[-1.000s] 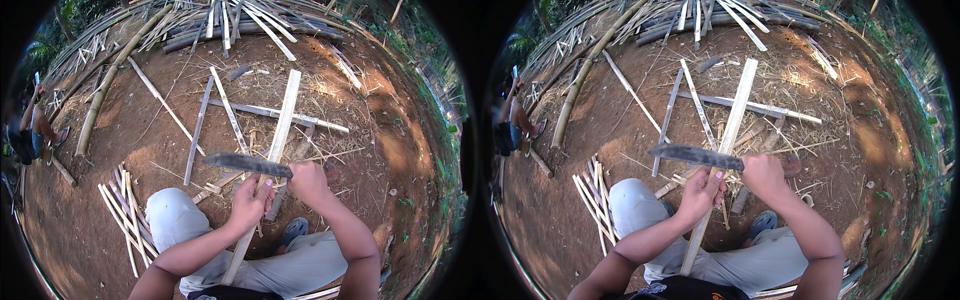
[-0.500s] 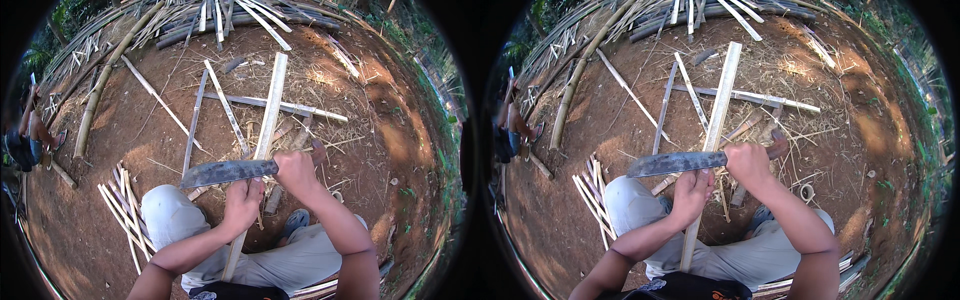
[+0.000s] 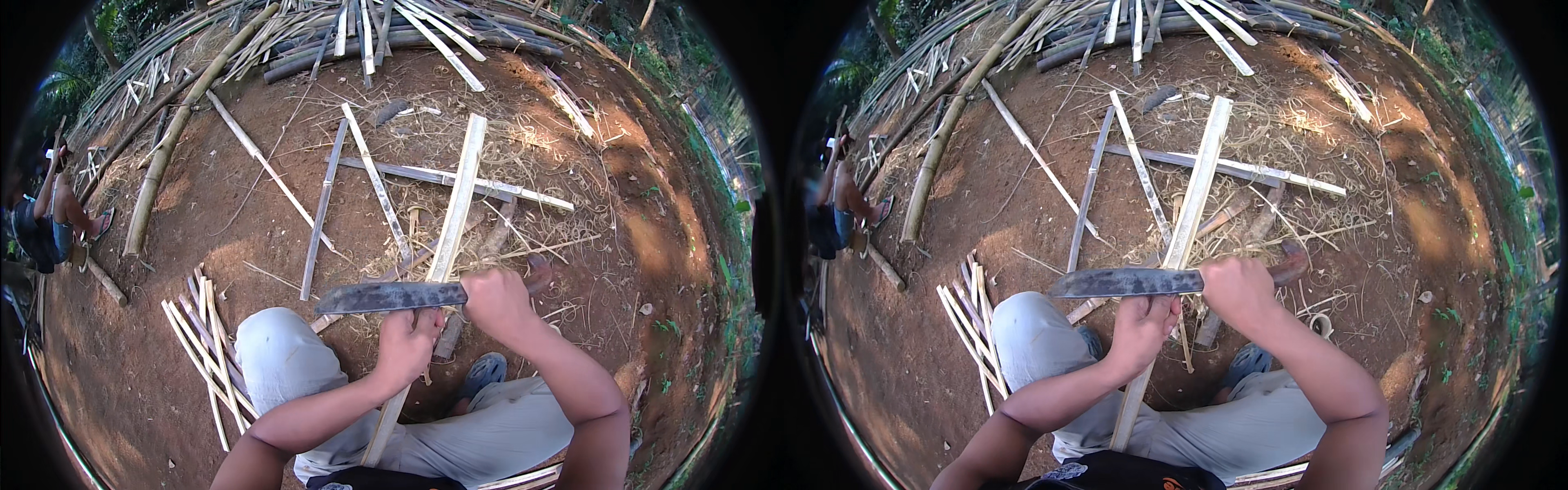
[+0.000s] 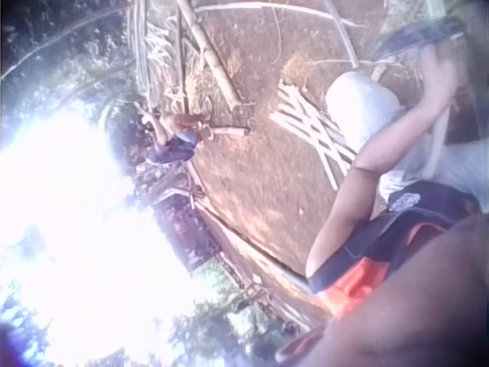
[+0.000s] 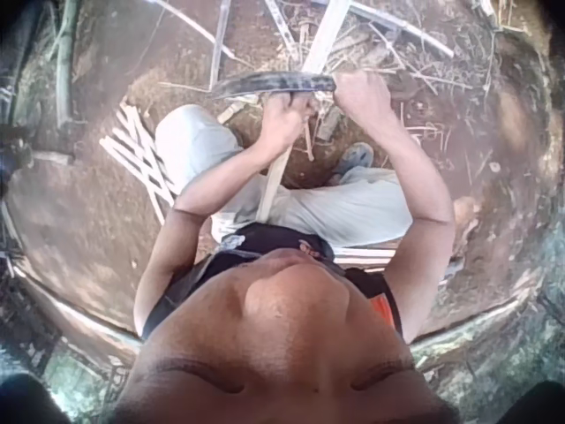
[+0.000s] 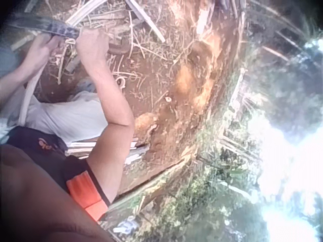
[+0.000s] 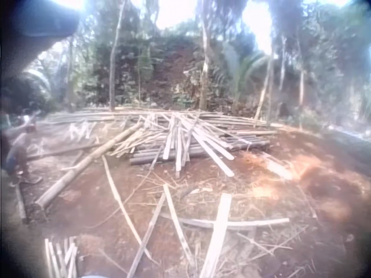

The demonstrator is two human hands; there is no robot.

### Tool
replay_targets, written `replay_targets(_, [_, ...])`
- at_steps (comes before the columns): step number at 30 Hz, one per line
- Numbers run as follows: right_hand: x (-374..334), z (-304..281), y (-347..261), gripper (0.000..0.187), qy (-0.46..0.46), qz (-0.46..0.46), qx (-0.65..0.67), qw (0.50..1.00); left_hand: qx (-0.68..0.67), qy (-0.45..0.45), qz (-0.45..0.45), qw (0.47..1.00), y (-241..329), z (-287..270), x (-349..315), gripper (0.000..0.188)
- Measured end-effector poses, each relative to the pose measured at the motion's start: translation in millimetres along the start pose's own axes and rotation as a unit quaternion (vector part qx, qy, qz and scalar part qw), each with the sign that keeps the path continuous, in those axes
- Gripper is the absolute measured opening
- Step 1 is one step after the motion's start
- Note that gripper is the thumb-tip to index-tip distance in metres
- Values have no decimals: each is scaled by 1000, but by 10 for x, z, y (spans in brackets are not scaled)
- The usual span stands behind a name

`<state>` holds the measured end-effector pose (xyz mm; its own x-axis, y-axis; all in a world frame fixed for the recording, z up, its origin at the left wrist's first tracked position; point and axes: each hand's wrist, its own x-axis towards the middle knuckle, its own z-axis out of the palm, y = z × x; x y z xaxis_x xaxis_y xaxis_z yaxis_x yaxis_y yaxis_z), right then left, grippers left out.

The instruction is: The person sits on the ground and uses a large machete to split long bamboo poles into thin strips. They repeatedly strike the bamboo against a wooden block to drive the blade through the material, then pull the blade out and reposition the bamboo to continue splitting it into smaller sections.

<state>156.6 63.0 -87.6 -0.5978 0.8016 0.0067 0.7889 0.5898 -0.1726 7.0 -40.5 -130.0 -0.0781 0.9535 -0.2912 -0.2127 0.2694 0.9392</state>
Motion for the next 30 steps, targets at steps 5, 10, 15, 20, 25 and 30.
replay_targets(5, [51,130,-28,9,19,-44,-4,999,77,43,60,994,-47,5,-14,31])
replay_targets(10, [396,6,387,17,111,49,-40,992,34,39,60,997,141,41,-126,22])
replay_targets(15, [498,-400,834,13,138,210,-34,967,0,-29,69,997,-49,171,-93,21])
replay_targets(20, [158,9,82,10,10,22,-22,999,0,-16,3,1000,38,-66,60,18])
replay_targets(25, [306,181,443,10,131,-14,-9,991,75,24,71,994,-31,14,-121,20])
replay_targets(30, [565,-553,1141,10,237,237,-90,938,-53,-81,32,995,77,196,-245,18])
